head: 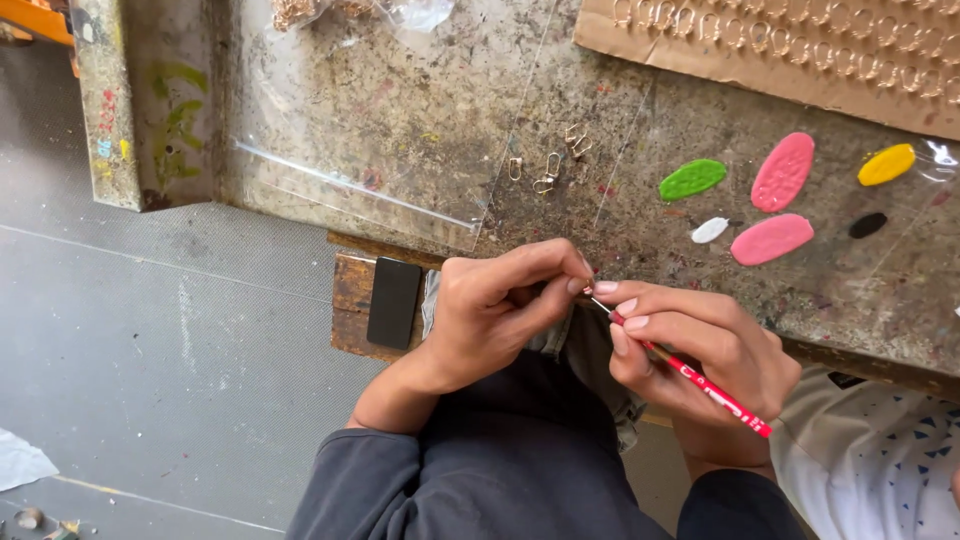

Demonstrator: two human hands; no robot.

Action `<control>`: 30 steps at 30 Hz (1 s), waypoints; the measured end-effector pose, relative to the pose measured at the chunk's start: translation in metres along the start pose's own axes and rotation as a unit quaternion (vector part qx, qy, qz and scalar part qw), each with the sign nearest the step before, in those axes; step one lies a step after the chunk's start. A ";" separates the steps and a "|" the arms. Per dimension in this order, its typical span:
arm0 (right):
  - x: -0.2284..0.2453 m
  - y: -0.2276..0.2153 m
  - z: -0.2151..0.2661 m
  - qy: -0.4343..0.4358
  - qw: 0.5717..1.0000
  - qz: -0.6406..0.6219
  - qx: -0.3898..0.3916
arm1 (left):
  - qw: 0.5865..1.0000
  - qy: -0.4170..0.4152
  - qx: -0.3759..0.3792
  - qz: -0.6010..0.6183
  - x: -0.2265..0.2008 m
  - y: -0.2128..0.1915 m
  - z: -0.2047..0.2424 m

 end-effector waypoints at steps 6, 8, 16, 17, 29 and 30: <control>0.000 0.001 0.001 -0.013 1.000 0.016 0.000 | 1.000 0.007 0.001 -0.014 -0.001 -0.001 -0.001; -0.001 0.002 0.003 -0.023 0.999 0.026 0.007 | 1.000 0.005 0.010 -0.012 -0.001 0.000 -0.002; -0.005 0.003 0.005 -0.057 0.998 0.028 0.006 | 1.000 0.011 0.008 -0.003 0.000 0.000 -0.001; -0.004 0.003 0.005 -0.061 0.998 0.031 0.001 | 1.000 0.011 0.008 -0.004 0.000 0.000 -0.001; -0.010 0.002 0.005 -0.130 0.987 0.035 0.089 | 1.000 0.009 0.014 -0.008 0.001 0.000 -0.001; -0.008 0.004 0.005 -0.130 0.987 0.035 0.090 | 1.000 0.009 0.014 -0.008 0.002 0.000 -0.001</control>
Point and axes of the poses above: each hand's wrist, its own z-axis away from the middle knuckle, its own y-axis out of the palm, x = y × z, the point moved 8 cm from there along -z, towards the middle knuckle, and after that the axes turned 8 degrees about x, right-handed, at the moved point
